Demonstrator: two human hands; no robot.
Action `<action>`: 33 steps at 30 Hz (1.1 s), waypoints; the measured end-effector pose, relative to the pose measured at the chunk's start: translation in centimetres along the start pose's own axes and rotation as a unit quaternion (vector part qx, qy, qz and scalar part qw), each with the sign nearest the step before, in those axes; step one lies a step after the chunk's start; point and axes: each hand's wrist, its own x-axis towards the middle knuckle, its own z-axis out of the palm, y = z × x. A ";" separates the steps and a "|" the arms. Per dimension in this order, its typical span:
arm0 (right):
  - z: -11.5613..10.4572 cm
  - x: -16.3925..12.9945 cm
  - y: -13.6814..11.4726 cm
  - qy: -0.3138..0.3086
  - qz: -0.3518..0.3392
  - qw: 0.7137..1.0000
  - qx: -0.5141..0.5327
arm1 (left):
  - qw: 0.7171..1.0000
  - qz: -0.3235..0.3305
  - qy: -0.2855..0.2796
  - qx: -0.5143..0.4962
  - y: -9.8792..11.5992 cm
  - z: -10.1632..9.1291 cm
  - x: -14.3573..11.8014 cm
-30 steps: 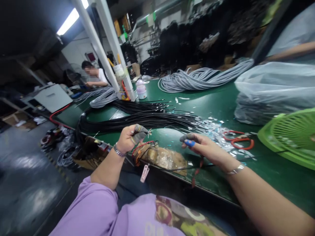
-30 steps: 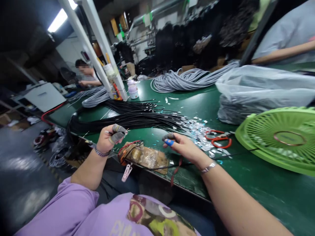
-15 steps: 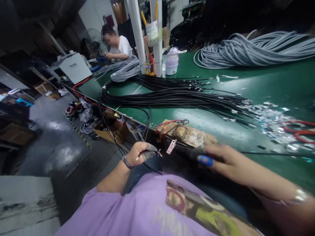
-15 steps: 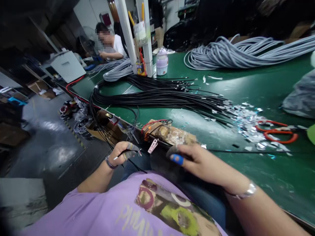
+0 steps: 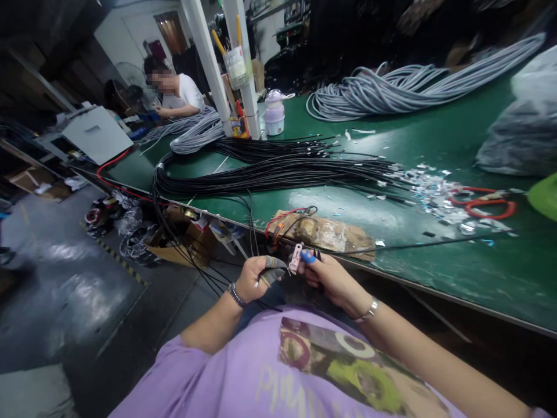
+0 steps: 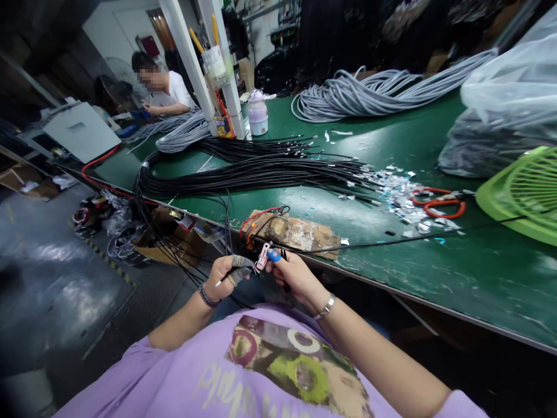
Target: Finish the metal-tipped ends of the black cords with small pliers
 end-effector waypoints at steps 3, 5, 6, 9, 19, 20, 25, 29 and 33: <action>0.5 0.1 0.5 0.083 -0.056 0.995 -0.006 | 1.000 0.000 -0.002 -0.012 -0.1 0.2 0.1; 0.8 0.1 0.8 0.087 -0.069 0.994 -0.003 | 1.000 0.000 -0.004 -0.015 -0.1 0.3 0.2; 0.8 0.1 0.9 0.071 -0.066 0.995 0.002 | 1.000 -0.001 -0.006 -0.014 -0.1 0.3 0.2; 0.8 0.0 1.1 0.050 -0.083 0.995 -0.018 | 1.000 0.002 -0.009 -0.008 -0.2 0.3 0.3; 0.8 0.6 1.9 -0.006 -0.017 0.993 0.113 | 0.999 -0.020 -0.020 -0.016 -0.4 0.6 0.3; 1.0 0.7 1.8 -0.015 -0.008 0.990 0.142 | 0.999 -0.023 -0.022 -0.019 -0.4 0.6 0.3; 1.5 0.5 1.0 -0.006 0.019 0.980 0.200 | 0.999 -0.019 -0.032 -0.032 -0.4 0.6 0.4; 1.6 0.4 0.7 0.002 0.019 0.981 0.191 | 0.998 -0.025 -0.057 -0.028 -0.2 0.4 0.6; 1.6 0.4 0.7 0.004 0.024 0.980 0.195 | 0.996 -0.032 -0.080 -0.026 0.0 0.4 0.8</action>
